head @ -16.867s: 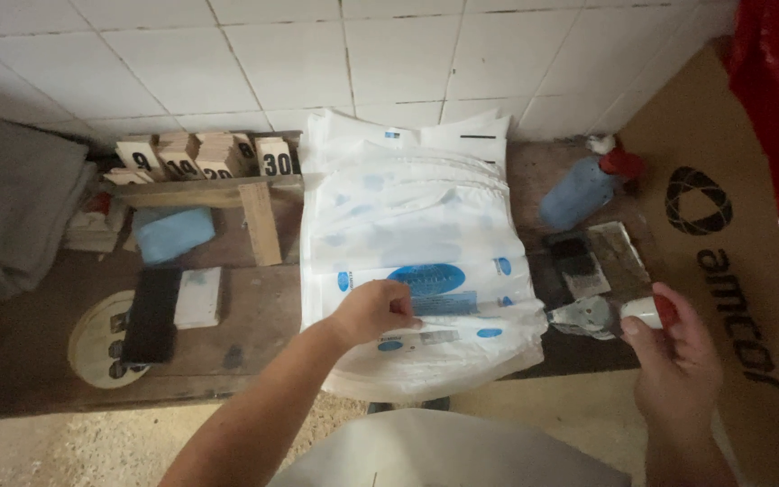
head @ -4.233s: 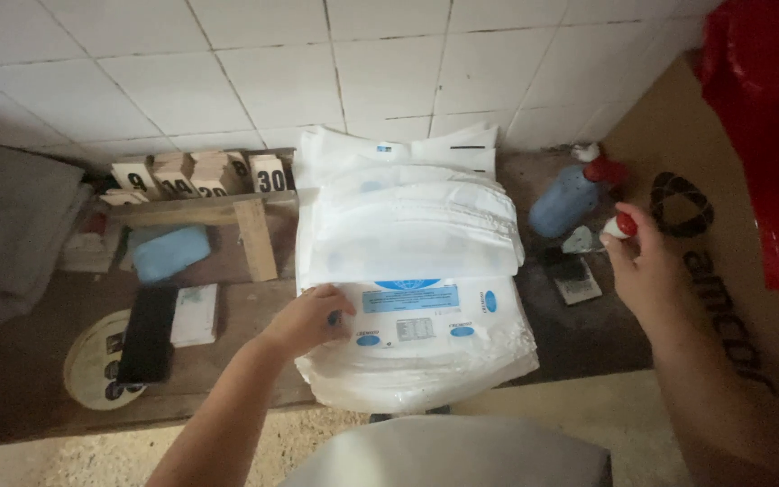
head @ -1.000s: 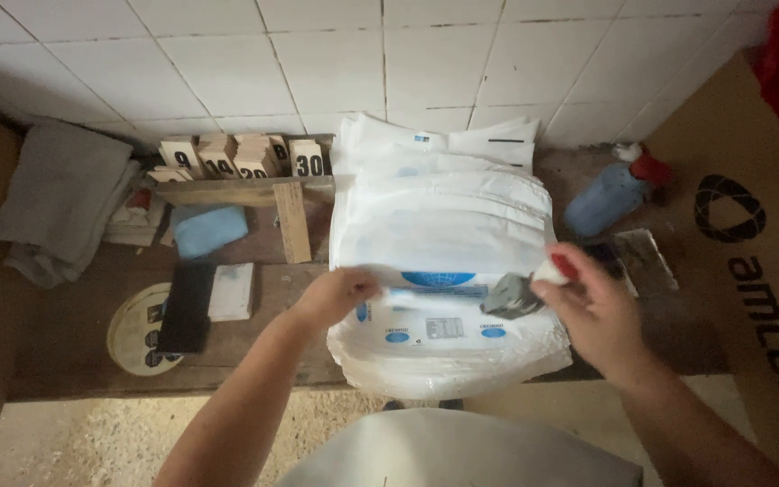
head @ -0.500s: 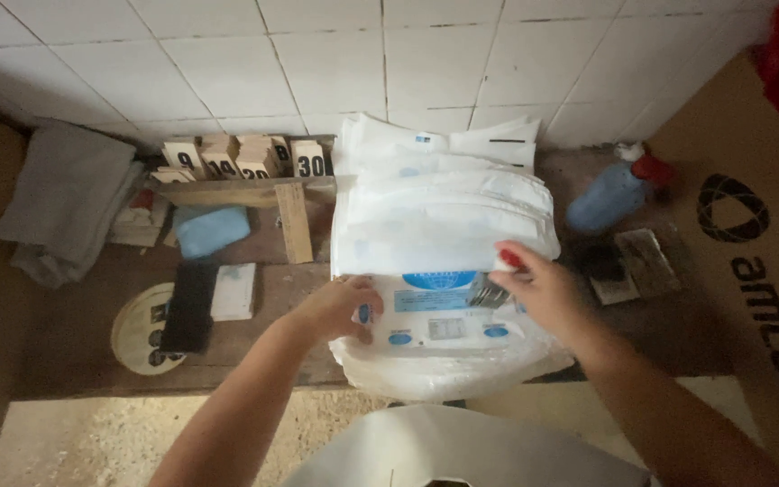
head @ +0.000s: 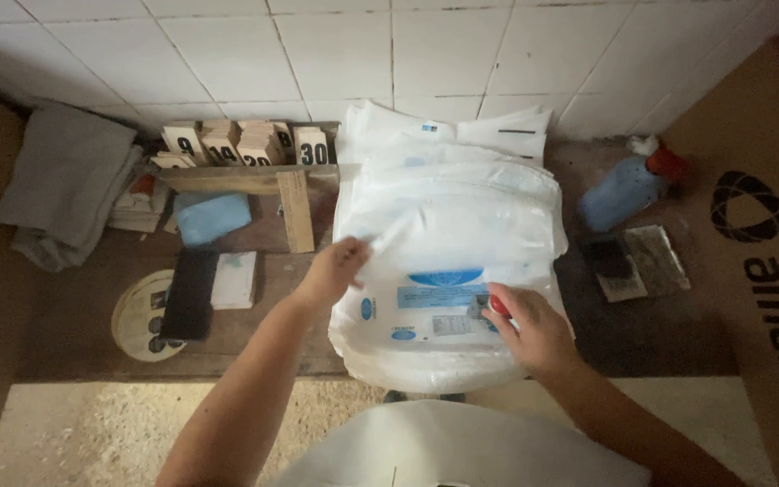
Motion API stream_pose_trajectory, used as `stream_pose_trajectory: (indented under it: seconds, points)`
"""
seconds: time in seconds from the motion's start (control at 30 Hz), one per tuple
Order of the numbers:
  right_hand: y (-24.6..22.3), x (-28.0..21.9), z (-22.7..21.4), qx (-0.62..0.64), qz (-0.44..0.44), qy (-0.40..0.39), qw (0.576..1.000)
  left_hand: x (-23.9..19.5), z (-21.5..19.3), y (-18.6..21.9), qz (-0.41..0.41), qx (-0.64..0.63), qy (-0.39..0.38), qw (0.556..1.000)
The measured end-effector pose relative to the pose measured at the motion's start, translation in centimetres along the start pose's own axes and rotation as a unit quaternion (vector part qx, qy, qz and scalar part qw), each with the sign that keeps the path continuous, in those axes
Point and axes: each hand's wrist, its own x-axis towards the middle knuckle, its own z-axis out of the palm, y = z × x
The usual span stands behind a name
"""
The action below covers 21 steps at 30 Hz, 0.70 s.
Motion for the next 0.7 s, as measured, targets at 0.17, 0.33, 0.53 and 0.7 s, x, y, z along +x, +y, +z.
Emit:
stream_pose_trajectory:
  seconds: [0.17, 0.33, 0.53, 0.7]
  points:
    - [-0.3, 0.3, -0.3, -0.01, -0.018, 0.012, 1.0, -2.3, -0.3, 3.7, 0.224, -0.025, 0.161, 0.961]
    - [-1.6, 4.5, -3.9, 0.16, 0.205, -0.096, 0.961, -5.2, -1.2, 7.0, 0.34, 0.133, 0.001, 0.931]
    - [-3.6, 6.2, -11.2, 0.189, 0.266, 0.054, 0.944, -6.4, -1.6, 7.4, 0.081, 0.37, -0.241, 0.894]
    - [1.6, 5.1, -15.2, 0.084, 0.374, 0.05, 0.922, -2.1, -1.2, 0.5, 0.182, 0.395, -0.242, 0.867]
